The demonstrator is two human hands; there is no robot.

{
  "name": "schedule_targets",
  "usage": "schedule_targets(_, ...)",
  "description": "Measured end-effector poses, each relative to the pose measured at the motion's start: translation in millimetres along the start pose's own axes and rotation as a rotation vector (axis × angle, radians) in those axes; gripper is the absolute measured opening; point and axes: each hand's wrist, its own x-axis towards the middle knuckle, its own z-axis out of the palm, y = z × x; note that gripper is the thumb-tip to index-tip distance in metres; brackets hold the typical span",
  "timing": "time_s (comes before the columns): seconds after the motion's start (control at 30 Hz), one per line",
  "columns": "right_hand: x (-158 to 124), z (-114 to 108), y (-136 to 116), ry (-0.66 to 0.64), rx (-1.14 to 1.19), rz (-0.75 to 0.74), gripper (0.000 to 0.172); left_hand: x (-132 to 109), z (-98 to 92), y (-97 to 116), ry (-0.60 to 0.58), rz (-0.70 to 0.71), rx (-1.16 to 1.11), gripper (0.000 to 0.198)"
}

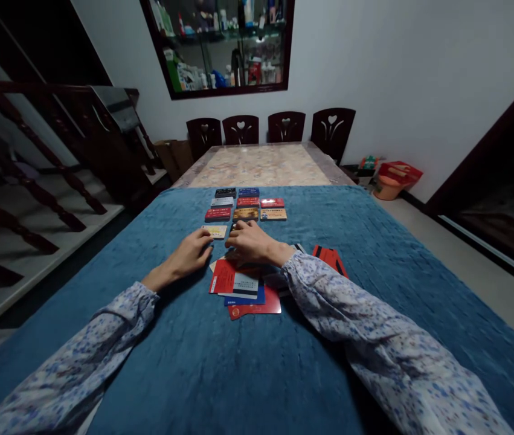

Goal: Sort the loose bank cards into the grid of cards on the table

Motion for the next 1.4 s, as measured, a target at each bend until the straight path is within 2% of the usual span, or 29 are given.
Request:
schedule_targets(0.13,-9,-1,-18,-0.036,0.017,0.023,0.024,-11,-0.2,15,-0.050,-0.008,0.027,0.018)
schedule_targets(0.27,-19,-11,-42,-0.067,-0.035,0.154,0.030,-16,-1.8,23,-0.087,0.015,0.006,0.020)
schedule_targets(0.37,-25,-18,-60,-0.132,-0.057,0.200,0.049,-16,-1.8,24,-0.106,0.106,-0.043,0.023)
schedule_targets(0.53,-25,-24,-88,-0.137,-0.085,0.273,0.076,-15,-0.2,23,-0.161,0.250,-0.123,0.041)
schedule_targets(0.73,-12,-24,-109,-0.184,-0.083,0.338,0.075,-16,-0.3,20,-0.199,0.268,-0.128,0.047)
schedule_targets(0.9,-8,-24,-113,-0.184,-0.058,0.413,0.065,-16,-1.7,17,-0.203,0.282,-0.133,0.047)
schedule_targets(1.03,-10,-28,-109,-0.220,0.005,0.460,0.055,-16,0.3,11,-0.172,0.279,-0.123,0.039)
schedule_targets(1.23,-18,-32,-95,-0.269,0.054,0.489,0.048,-17,0.5,10,-0.133,0.283,-0.144,0.025)
schedule_targets(1.4,-23,-30,-79,-0.274,0.090,0.478,0.042,-19,-2.3,15,-0.120,0.275,-0.173,0.022)
